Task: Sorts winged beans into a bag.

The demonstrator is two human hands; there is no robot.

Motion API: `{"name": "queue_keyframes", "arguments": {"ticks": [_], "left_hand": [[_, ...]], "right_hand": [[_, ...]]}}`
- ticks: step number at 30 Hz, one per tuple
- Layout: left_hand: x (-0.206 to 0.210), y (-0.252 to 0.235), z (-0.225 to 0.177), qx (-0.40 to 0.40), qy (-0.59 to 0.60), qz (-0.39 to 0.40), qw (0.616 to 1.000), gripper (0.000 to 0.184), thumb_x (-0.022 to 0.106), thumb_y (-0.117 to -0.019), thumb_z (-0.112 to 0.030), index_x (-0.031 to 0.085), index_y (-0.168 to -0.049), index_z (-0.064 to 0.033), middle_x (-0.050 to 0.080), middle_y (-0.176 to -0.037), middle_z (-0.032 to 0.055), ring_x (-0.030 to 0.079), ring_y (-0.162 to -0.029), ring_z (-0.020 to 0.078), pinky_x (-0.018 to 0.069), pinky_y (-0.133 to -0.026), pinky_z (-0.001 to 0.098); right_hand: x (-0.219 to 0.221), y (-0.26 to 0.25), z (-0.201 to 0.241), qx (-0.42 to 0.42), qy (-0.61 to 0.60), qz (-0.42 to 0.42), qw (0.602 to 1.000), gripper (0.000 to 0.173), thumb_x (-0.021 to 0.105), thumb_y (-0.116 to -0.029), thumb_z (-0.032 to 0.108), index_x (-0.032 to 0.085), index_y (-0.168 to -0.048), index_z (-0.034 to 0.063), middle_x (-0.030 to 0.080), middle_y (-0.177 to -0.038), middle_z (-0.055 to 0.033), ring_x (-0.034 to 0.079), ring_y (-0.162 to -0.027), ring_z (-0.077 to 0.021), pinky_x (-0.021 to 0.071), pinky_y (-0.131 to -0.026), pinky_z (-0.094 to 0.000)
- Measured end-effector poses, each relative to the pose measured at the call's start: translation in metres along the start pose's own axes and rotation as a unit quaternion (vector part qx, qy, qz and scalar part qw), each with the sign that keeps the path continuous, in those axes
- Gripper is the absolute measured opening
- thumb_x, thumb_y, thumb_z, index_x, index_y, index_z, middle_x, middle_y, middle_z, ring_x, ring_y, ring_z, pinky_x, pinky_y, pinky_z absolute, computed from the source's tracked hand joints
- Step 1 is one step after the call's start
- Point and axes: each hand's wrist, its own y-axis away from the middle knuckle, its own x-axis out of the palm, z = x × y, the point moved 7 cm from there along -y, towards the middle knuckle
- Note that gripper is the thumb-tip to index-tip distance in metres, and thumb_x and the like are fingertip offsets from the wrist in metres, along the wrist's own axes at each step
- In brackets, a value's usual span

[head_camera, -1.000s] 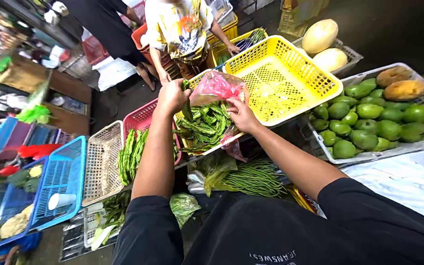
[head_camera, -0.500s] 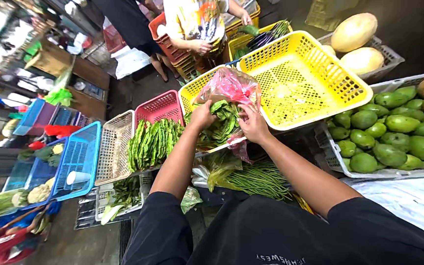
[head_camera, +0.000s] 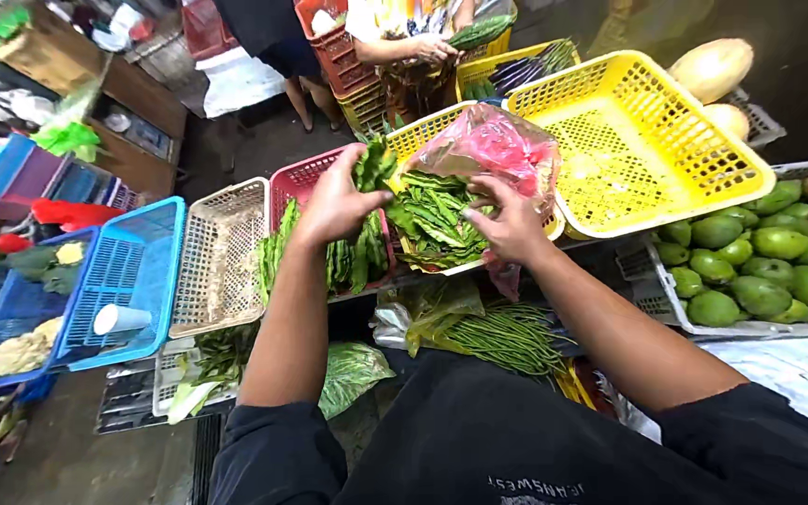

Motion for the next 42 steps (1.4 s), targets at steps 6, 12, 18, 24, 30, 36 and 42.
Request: {"name": "queue_keyframes", "arguments": {"ticks": [6,12,18,24,30,36,42], "left_hand": [[0.018,0.022,0.035,-0.057,0.180,-0.024,0.982,0.068,0.075,-0.0929,-0.028,0.040,-0.150,-0.0137,0.067,-0.124,0.0116,0.070,-0.107,0.0201,0.0599,-0.093,0.0466],[-0.028,0.047,0.108,-0.108,0.184,-0.119,0.970,0.053,0.073,-0.0935,-0.027,0.052,-0.139,-0.0106,0.068,-0.118,0.0129,0.069,-0.104,0.0216,0.0589,-0.091,0.0481],[-0.045,0.068,0.120,-0.104,0.220,-0.151,0.958,0.052,0.072,-0.0932,-0.025,0.053,-0.139,-0.0126,0.068,-0.120,0.0097,0.070,-0.103,0.0175,0.0610,-0.088,0.0421],[-0.023,0.062,0.106,-0.127,0.108,-0.098,0.981,0.048,0.071,-0.0937,-0.029,0.058,-0.136,-0.0104,0.066,-0.125,0.0138,0.065,-0.116,0.0259,0.0535,-0.099,0.0543],[0.018,0.040,0.067,-0.151,-0.145,-0.051,0.976,0.046,0.067,-0.0939,-0.027,0.063,-0.137,-0.0109,0.054,-0.140,0.0199,0.065,-0.112,0.0368,0.0575,-0.090,0.0570],[0.078,0.026,0.067,-0.104,-0.311,0.020,0.944,0.036,0.065,-0.0934,-0.031,0.074,-0.114,-0.0026,0.064,-0.130,0.0219,0.057,-0.124,0.0424,0.0454,-0.097,0.0649],[0.079,0.018,0.067,-0.243,-0.296,0.112,0.917,0.046,0.057,-0.0993,-0.043,0.071,-0.100,0.0004,0.070,-0.111,0.0247,0.067,-0.110,0.0432,0.0530,-0.086,0.0666]], "right_hand": [[0.098,-0.015,0.105,-0.039,-0.203,0.063,0.976,0.048,0.059,-0.1018,0.009,0.047,-0.148,0.0088,0.072,-0.092,-0.0090,0.069,-0.072,-0.0178,0.0618,-0.066,-0.0371],[0.131,-0.012,0.095,0.030,-0.183,-0.037,0.982,0.037,0.058,-0.1032,0.008,0.054,-0.140,0.0111,0.070,-0.091,-0.0115,0.067,-0.059,-0.0202,0.0618,-0.053,-0.0377],[0.188,-0.014,0.077,0.070,0.245,0.135,0.958,0.047,0.059,-0.0996,0.027,0.056,-0.143,0.0096,0.060,-0.137,-0.0155,0.069,-0.105,-0.0361,0.0575,-0.085,-0.0605],[0.187,-0.008,0.073,0.050,0.253,0.201,0.945,0.046,0.060,-0.1008,0.031,0.059,-0.141,0.0088,0.058,-0.145,-0.0114,0.066,-0.118,-0.0320,0.0545,-0.096,-0.0579],[0.113,0.009,0.070,0.011,0.158,0.091,0.983,0.037,0.064,-0.1008,0.028,0.065,-0.135,0.0121,0.066,-0.128,-0.0121,0.070,-0.104,-0.0296,0.0576,-0.090,-0.0565],[0.037,0.014,-0.009,0.086,0.243,0.046,0.965,0.040,0.065,-0.0992,0.032,0.066,-0.133,0.0093,0.065,-0.131,-0.0165,0.063,-0.121,-0.0381,0.0495,-0.099,-0.0642],[0.034,0.024,-0.063,0.124,0.204,0.079,0.968,0.036,0.066,-0.0989,0.029,0.067,-0.130,0.0114,0.066,-0.131,-0.0159,0.066,-0.115,-0.0382,0.0515,-0.096,-0.0653]]}}
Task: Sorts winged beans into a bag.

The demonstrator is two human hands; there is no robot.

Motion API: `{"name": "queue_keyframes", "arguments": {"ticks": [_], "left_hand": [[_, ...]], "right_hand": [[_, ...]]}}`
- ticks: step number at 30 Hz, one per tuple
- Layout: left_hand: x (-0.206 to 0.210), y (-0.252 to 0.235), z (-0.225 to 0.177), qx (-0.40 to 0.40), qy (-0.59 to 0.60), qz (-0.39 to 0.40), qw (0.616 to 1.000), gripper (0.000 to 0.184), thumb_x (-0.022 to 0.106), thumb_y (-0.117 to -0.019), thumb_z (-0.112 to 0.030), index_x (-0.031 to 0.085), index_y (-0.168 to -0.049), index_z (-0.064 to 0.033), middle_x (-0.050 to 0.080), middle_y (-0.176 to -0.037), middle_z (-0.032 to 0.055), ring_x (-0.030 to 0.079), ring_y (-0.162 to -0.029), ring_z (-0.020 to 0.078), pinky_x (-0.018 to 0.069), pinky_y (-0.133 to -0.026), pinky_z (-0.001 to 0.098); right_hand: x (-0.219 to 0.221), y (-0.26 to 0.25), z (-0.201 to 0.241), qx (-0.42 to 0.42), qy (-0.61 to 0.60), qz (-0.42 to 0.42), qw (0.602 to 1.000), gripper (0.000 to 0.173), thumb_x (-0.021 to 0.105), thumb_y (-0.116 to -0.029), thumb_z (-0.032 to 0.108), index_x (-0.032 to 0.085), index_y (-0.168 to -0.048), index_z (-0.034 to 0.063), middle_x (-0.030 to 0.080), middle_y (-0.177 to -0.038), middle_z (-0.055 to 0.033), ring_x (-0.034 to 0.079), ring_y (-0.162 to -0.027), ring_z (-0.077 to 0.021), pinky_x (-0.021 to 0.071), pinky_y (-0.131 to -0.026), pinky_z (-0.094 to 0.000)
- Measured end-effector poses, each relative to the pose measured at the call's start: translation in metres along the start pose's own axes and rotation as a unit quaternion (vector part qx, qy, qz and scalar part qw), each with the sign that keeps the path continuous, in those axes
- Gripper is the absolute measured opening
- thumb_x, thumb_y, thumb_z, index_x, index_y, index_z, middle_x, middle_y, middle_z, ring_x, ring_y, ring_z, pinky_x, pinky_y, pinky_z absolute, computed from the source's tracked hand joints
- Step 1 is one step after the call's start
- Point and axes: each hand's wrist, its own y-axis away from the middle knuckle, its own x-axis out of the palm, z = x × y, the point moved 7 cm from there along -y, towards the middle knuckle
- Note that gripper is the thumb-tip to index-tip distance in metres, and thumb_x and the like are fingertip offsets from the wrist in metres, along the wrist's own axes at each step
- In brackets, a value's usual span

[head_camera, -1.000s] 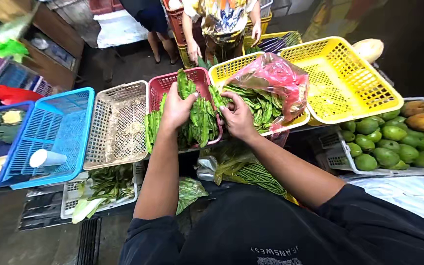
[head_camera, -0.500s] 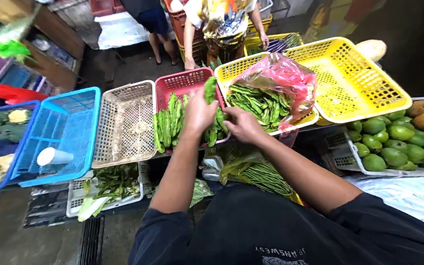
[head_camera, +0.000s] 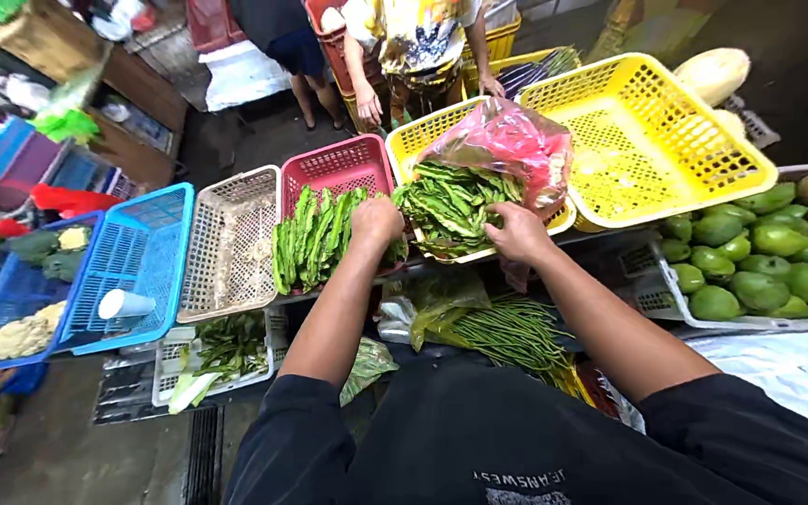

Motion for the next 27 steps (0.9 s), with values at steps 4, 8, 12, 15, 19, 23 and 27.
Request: {"name": "queue_keyframes", "arguments": {"ticks": [4,8,12,15,19,23,27], "left_hand": [[-0.010,0.002,0.017,-0.023,0.061,-0.029,0.997,0.046,0.058,-0.0992,-0.047,0.073,-0.118,-0.0089,0.070,-0.116,0.0226,0.065,-0.114,0.0433,0.0498,-0.093,0.0698],[-0.020,0.015,0.041,-0.048,0.201,-0.068,0.976,0.042,0.059,-0.0994,-0.046,0.073,-0.116,-0.0094,0.071,-0.110,0.0219,0.067,-0.106,0.0417,0.0504,-0.091,0.0693],[-0.031,0.033,0.061,-0.063,0.364,-0.131,0.920,0.033,0.061,-0.1016,-0.037,0.070,-0.114,-0.0072,0.070,-0.097,0.0152,0.067,-0.080,0.0271,0.0564,-0.076,0.0535],[-0.044,0.037,0.071,-0.068,0.451,-0.169,0.874,0.029,0.063,-0.1007,-0.027,0.064,-0.119,-0.0049,0.070,-0.097,0.0114,0.066,-0.065,0.0170,0.0591,-0.062,0.0375],[-0.069,0.010,0.084,-0.086,0.536,-0.182,0.820,0.029,0.061,-0.1028,-0.028,0.060,-0.120,-0.0046,0.065,-0.081,0.0062,0.064,-0.059,0.0141,0.0588,-0.058,0.0323],[-0.080,-0.031,0.110,-0.134,0.497,-0.203,0.833,0.057,0.061,-0.1003,-0.052,0.060,-0.126,-0.0009,0.073,-0.083,0.0098,0.071,-0.064,0.0185,0.0617,-0.063,0.0372],[-0.083,0.005,0.105,-0.020,0.500,-0.176,0.848,0.046,0.058,-0.1042,-0.041,0.060,-0.131,-0.0042,0.076,-0.098,0.0136,0.074,-0.072,0.0228,0.0617,-0.066,0.0402]], "right_hand": [[0.002,0.004,-0.004,-0.006,-0.007,0.013,1.000,0.036,0.065,-0.0981,0.032,0.068,-0.129,0.0142,0.067,-0.130,-0.0127,0.066,-0.116,-0.0364,0.0519,-0.095,-0.0648],[0.001,0.001,-0.008,-0.016,-0.040,0.036,0.998,0.038,0.065,-0.0981,0.033,0.067,-0.131,0.0142,0.066,-0.131,-0.0128,0.065,-0.117,-0.0363,0.0515,-0.096,-0.0641],[0.001,-0.001,-0.008,-0.023,-0.040,0.058,0.997,0.040,0.067,-0.0969,0.034,0.067,-0.131,0.0139,0.066,-0.132,-0.0123,0.064,-0.120,-0.0363,0.0506,-0.097,-0.0648],[0.000,-0.006,-0.003,-0.026,-0.029,0.071,0.997,0.045,0.069,-0.0945,0.035,0.065,-0.134,0.0142,0.066,-0.131,-0.0132,0.064,-0.119,-0.0356,0.0508,-0.097,-0.0633],[0.000,-0.029,0.029,-0.051,-0.010,0.074,0.996,0.067,0.077,-0.0873,0.041,0.056,-0.143,0.0120,0.062,-0.135,-0.0162,0.060,-0.123,-0.0385,0.0499,-0.098,-0.0639],[0.035,-0.064,0.050,-0.001,0.052,0.112,0.992,0.099,0.085,-0.0767,0.048,0.039,-0.154,0.0048,0.054,-0.143,-0.0257,0.054,-0.129,-0.0466,0.0485,-0.097,-0.0676],[0.067,-0.079,0.056,0.073,0.090,0.109,0.987,0.111,0.089,-0.0694,0.045,0.034,-0.154,-0.0006,0.046,-0.147,-0.0306,0.050,-0.132,-0.0504,0.0471,-0.097,-0.0704]]}}
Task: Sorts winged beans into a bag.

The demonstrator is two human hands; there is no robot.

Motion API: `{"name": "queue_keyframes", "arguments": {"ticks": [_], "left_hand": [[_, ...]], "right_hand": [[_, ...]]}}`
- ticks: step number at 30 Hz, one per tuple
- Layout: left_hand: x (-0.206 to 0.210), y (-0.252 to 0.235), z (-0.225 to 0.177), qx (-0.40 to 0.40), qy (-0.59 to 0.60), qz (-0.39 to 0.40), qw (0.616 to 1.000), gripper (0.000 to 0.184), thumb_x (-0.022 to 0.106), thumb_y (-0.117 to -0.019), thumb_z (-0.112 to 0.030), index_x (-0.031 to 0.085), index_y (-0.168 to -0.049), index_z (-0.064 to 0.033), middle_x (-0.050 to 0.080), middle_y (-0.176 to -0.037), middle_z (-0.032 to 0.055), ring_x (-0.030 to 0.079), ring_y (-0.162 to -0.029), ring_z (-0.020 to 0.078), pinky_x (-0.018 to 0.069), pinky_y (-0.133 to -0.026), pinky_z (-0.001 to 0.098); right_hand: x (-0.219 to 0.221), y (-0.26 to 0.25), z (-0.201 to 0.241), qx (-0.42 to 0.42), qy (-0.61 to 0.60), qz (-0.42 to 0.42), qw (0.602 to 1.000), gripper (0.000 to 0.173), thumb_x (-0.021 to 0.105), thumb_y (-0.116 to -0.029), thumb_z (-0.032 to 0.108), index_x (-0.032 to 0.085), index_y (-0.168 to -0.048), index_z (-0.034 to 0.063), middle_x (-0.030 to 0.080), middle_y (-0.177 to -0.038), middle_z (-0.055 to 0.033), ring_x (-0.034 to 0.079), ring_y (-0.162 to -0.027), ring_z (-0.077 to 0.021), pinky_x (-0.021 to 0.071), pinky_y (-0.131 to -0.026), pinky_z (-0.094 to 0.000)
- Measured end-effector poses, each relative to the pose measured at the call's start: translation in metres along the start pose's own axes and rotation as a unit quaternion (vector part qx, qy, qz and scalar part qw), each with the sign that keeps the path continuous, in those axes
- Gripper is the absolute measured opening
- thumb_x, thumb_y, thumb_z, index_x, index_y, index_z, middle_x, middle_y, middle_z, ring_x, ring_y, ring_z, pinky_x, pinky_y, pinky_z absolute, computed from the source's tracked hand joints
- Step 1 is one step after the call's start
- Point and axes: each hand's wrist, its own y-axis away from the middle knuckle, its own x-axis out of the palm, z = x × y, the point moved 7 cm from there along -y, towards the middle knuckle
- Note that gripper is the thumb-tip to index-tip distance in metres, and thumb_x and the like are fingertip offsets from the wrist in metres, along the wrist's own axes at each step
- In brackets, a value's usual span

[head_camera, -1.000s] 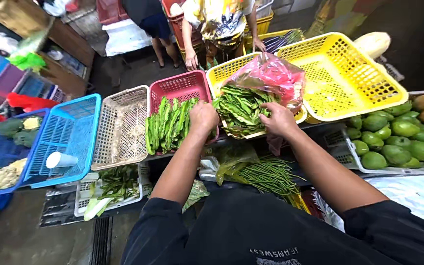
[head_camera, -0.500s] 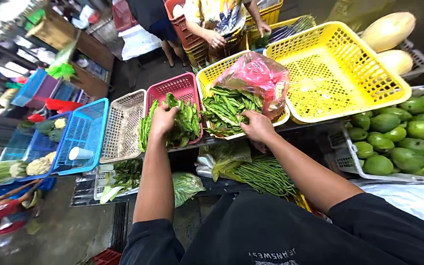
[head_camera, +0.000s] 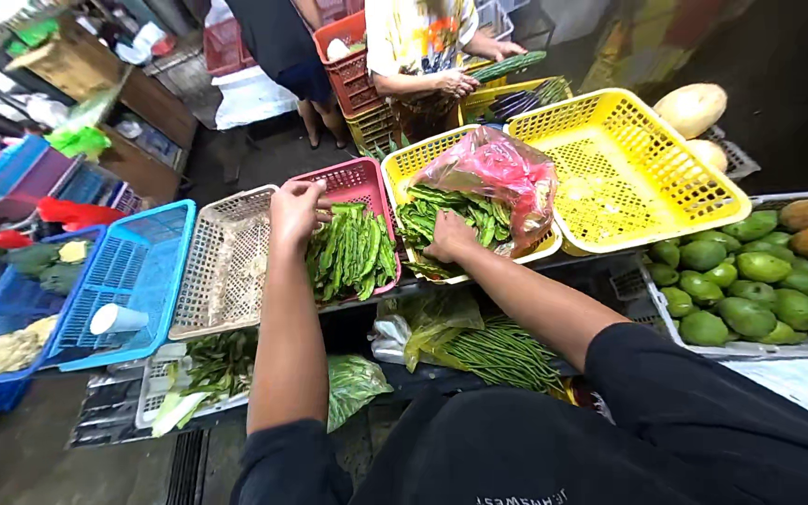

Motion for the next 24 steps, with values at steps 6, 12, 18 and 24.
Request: {"name": "queue_keyframes", "arguments": {"ticks": [6,12,18,24], "left_hand": [[-0.018,0.127,0.072,0.152,0.246,0.359,0.888,0.052,0.064,-0.0979,-0.051,0.066,-0.130,-0.0099,0.075,-0.086,0.0081,0.072,-0.069,0.0185,0.0627,-0.065,0.0351],[0.070,0.181,0.269,-0.142,0.252,0.456,0.842,0.037,0.056,-0.1009,-0.027,0.064,-0.126,-0.0009,0.071,-0.078,0.0105,0.069,-0.064,0.0172,0.0600,-0.062,0.0321],[0.096,0.225,0.372,-0.261,0.091,0.498,0.822,0.036,0.056,-0.1057,-0.026,0.056,-0.135,-0.0050,0.071,-0.088,0.0091,0.067,-0.068,0.0157,0.0562,-0.063,0.0309],[0.088,0.199,0.375,-0.235,0.049,0.458,0.856,0.038,0.062,-0.1033,-0.027,0.058,-0.134,-0.0053,0.070,-0.089,0.0085,0.067,-0.070,0.0154,0.0569,-0.064,0.0312]], "right_hand": [[0.001,-0.010,0.000,0.033,0.011,-0.041,0.999,0.097,0.088,-0.0746,0.040,0.042,-0.149,-0.0009,0.048,-0.144,-0.0298,0.055,-0.126,-0.0496,0.0511,-0.093,-0.0682],[-0.022,-0.002,-0.008,0.066,0.011,-0.029,0.997,0.059,0.073,-0.0886,0.031,0.056,-0.135,-0.0009,0.064,-0.125,-0.0263,0.064,-0.113,-0.0453,0.0515,-0.092,-0.0681],[-0.124,0.035,0.025,0.020,-0.083,-0.120,0.989,0.036,0.071,-0.0895,0.029,0.068,-0.115,0.0044,0.070,-0.101,-0.0214,0.069,-0.096,-0.0403,0.0521,-0.082,-0.0691],[-0.146,0.000,0.172,-0.147,0.025,-0.142,0.979,0.041,0.074,-0.0859,0.024,0.066,-0.124,0.0109,0.069,-0.116,-0.0149,0.066,-0.111,-0.0351,0.0519,-0.092,-0.0652]]}}
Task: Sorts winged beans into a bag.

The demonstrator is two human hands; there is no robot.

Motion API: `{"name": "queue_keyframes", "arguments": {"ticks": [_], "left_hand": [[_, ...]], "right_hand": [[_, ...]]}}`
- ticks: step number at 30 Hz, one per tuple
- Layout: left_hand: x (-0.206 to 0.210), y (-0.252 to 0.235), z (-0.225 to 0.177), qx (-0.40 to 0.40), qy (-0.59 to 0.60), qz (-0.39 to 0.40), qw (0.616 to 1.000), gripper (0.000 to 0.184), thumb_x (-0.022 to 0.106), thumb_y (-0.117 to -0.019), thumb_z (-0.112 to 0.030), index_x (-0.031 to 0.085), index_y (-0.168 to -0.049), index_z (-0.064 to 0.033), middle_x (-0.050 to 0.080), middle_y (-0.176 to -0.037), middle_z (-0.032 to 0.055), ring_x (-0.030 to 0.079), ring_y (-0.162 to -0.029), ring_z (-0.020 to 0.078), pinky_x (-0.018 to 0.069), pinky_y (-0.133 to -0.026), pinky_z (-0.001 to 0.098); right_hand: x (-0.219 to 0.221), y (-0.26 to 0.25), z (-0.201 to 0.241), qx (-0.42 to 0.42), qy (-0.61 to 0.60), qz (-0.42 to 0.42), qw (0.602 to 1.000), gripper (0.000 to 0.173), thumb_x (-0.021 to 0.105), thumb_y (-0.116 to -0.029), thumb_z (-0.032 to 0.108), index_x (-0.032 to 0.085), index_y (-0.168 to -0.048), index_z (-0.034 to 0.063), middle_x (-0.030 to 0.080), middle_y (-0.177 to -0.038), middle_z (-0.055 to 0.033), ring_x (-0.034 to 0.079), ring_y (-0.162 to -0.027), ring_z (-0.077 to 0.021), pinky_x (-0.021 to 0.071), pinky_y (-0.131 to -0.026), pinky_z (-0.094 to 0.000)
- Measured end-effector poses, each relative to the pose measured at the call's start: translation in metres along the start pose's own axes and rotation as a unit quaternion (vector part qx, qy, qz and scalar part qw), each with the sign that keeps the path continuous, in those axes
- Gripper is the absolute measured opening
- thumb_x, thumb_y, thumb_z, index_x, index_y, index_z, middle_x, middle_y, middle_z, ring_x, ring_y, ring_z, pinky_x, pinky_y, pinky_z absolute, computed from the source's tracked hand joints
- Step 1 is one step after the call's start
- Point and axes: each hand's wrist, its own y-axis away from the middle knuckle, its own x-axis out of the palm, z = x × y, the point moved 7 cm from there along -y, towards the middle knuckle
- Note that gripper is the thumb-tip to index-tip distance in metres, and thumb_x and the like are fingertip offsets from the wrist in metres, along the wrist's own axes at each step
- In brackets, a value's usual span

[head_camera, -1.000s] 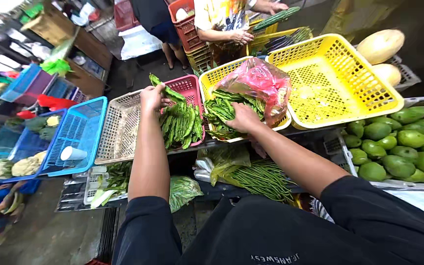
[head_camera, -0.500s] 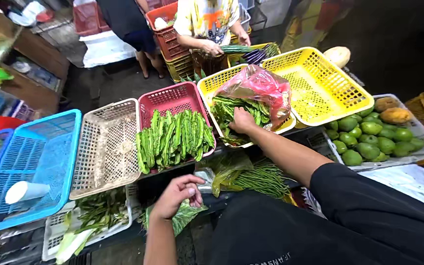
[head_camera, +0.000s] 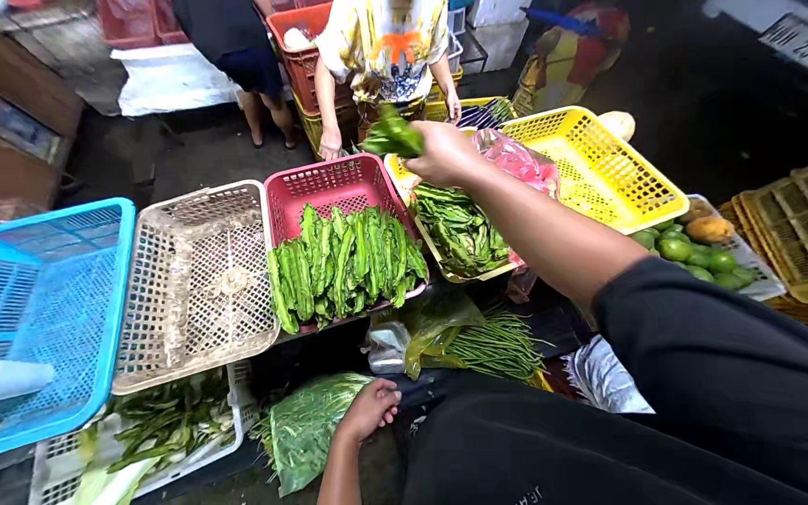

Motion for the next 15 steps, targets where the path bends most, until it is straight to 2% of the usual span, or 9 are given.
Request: {"name": "queue_keyframes", "arguments": {"ticks": [3,5,6,8,9,10,12,14,15], "left_hand": [[-0.015,0.007,-0.008,0.006,-0.006,-0.029,1.000,0.037,0.064,-0.1023,-0.026,0.059,-0.133,-0.0060,0.069,-0.089,0.0079,0.066,-0.070,0.0147,0.0564,-0.065,0.0299],[-0.023,0.015,-0.002,0.011,-0.001,-0.042,0.999,0.036,0.064,-0.1023,-0.025,0.060,-0.132,-0.0052,0.070,-0.089,0.0085,0.067,-0.072,0.0151,0.0570,-0.066,0.0304],[-0.027,0.019,0.004,0.010,0.000,-0.051,0.999,0.035,0.064,-0.1022,-0.024,0.061,-0.131,-0.0047,0.070,-0.089,0.0084,0.068,-0.072,0.0154,0.0578,-0.068,0.0311],[-0.031,0.028,0.023,-0.002,0.006,-0.065,0.998,0.034,0.064,-0.1028,-0.024,0.061,-0.131,-0.0051,0.070,-0.089,0.0079,0.068,-0.074,0.0153,0.0582,-0.069,0.0316],[-0.030,0.032,0.034,-0.007,0.010,-0.068,0.998,0.033,0.063,-0.1032,-0.024,0.062,-0.130,-0.0050,0.070,-0.089,0.0078,0.068,-0.073,0.0152,0.0582,-0.069,0.0316],[-0.029,0.034,0.044,-0.013,0.014,-0.068,0.997,0.032,0.062,-0.1034,-0.023,0.062,-0.129,-0.0047,0.070,-0.088,0.0080,0.068,-0.072,0.0153,0.0581,-0.068,0.0317],[-0.022,0.032,0.057,-0.026,0.017,-0.060,0.998,0.033,0.062,-0.1036,-0.024,0.061,-0.129,-0.0044,0.070,-0.088,0.0085,0.068,-0.071,0.0154,0.0578,-0.068,0.0318],[-0.013,0.023,0.062,-0.032,0.015,-0.045,0.998,0.032,0.063,-0.1030,-0.025,0.062,-0.128,-0.0041,0.069,-0.087,0.0076,0.066,-0.070,0.0144,0.0570,-0.067,0.0307],[-0.010,0.018,0.061,-0.031,0.007,-0.037,0.999,0.033,0.063,-0.1026,-0.026,0.062,-0.127,-0.0045,0.069,-0.087,0.0070,0.067,-0.070,0.0141,0.0570,-0.067,0.0304]], "right_hand": [[0.067,-0.051,0.040,-0.102,0.051,0.071,0.991,0.053,0.078,-0.0864,0.028,0.062,-0.135,0.0156,0.065,-0.128,-0.0131,0.063,-0.120,-0.0338,0.0516,-0.099,-0.0616],[0.099,-0.067,0.044,-0.133,0.050,0.118,0.983,0.058,0.078,-0.0893,0.036,0.059,-0.140,0.0150,0.064,-0.132,-0.0146,0.061,-0.124,-0.0346,0.0489,-0.103,-0.0616],[0.103,-0.069,0.039,-0.123,0.034,0.129,0.983,0.053,0.076,-0.0917,0.035,0.061,-0.138,0.0142,0.065,-0.131,-0.0149,0.061,-0.125,-0.0346,0.0479,-0.105,-0.0622],[0.091,-0.059,0.012,-0.072,0.020,0.127,0.989,0.028,0.069,-0.0932,0.022,0.070,-0.117,0.0084,0.070,-0.115,-0.0176,0.066,-0.112,-0.0374,0.0509,-0.095,-0.0655],[0.087,-0.051,-0.012,-0.029,0.045,0.130,0.990,0.024,0.069,-0.0918,0.022,0.072,-0.111,0.0067,0.071,-0.108,-0.0195,0.067,-0.106,-0.0400,0.0520,-0.089,-0.0677],[0.088,-0.042,-0.040,0.020,0.082,0.145,0.986,0.028,0.069,-0.0903,0.024,0.071,-0.111,0.0054,0.070,-0.107,-0.0226,0.067,-0.106,-0.0435,0.0515,-0.086,-0.0703],[0.099,-0.020,-0.092,0.102,0.123,0.175,0.971,0.054,0.074,-0.0880,0.040,0.066,-0.130,0.0072,0.065,-0.124,-0.0271,0.061,-0.118,-0.0485,0.0466,-0.094,-0.0739],[0.117,-0.002,-0.131,0.176,0.124,0.185,0.959,0.101,0.084,-0.0747,0.059,0.047,-0.149,0.0021,0.049,-0.148,-0.0286,0.047,-0.136,-0.0499,0.0402,-0.105,-0.0729],[0.126,0.005,-0.139,0.196,0.124,0.181,0.956,0.115,0.086,-0.0691,0.065,0.040,-0.153,0.0011,0.045,-0.152,-0.0277,0.043,-0.140,-0.0488,0.0374,-0.108,-0.0720]]}}
